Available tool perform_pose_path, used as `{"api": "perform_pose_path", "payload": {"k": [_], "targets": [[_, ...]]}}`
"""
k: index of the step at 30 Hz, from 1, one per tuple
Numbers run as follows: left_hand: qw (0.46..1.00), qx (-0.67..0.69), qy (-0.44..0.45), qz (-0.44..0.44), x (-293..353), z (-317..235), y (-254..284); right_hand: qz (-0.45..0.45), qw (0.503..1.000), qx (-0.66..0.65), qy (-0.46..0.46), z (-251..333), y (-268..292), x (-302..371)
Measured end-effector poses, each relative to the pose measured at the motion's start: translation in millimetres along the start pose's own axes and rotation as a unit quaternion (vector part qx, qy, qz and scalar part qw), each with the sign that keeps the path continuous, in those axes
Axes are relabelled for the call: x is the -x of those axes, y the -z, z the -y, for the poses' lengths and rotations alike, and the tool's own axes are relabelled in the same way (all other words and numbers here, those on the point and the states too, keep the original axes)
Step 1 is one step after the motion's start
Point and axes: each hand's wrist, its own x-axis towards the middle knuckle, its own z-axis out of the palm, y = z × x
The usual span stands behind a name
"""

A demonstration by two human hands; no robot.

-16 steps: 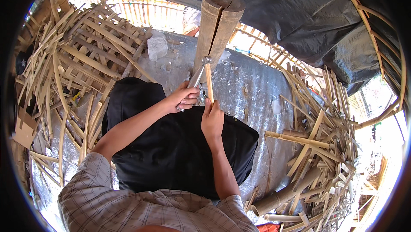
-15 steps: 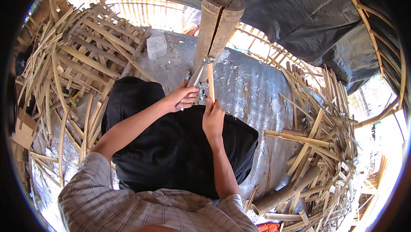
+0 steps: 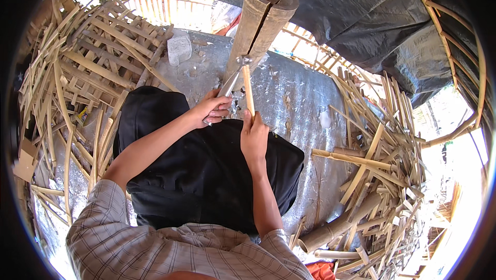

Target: The person splits a bamboo pole by hammering a metal chisel into the top end and driving it through the length of the wood.

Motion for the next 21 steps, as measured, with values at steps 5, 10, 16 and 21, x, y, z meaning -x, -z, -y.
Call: {"api": "perform_pose_path", "payload": {"k": [5,10,16,21], "targets": [[1.000,0.009,-0.006,0.009,-3,2,0,-0.065,0.997,-0.047,-0.014,5,-2,3],[0.999,0.038,-0.005,0.007,-4,-1,2,-0.008,0.998,0.039,-0.039,-19,-1,-5],[0.997,0.071,-0.013,0.021,-6,1,3,-0.088,0.991,-0.098,-0.002,-12,-3,-4],[0.998,0.059,-0.019,0.006,-6,-1,3,0.012,0.999,0.035,0.026,0,-15,-15]]}}
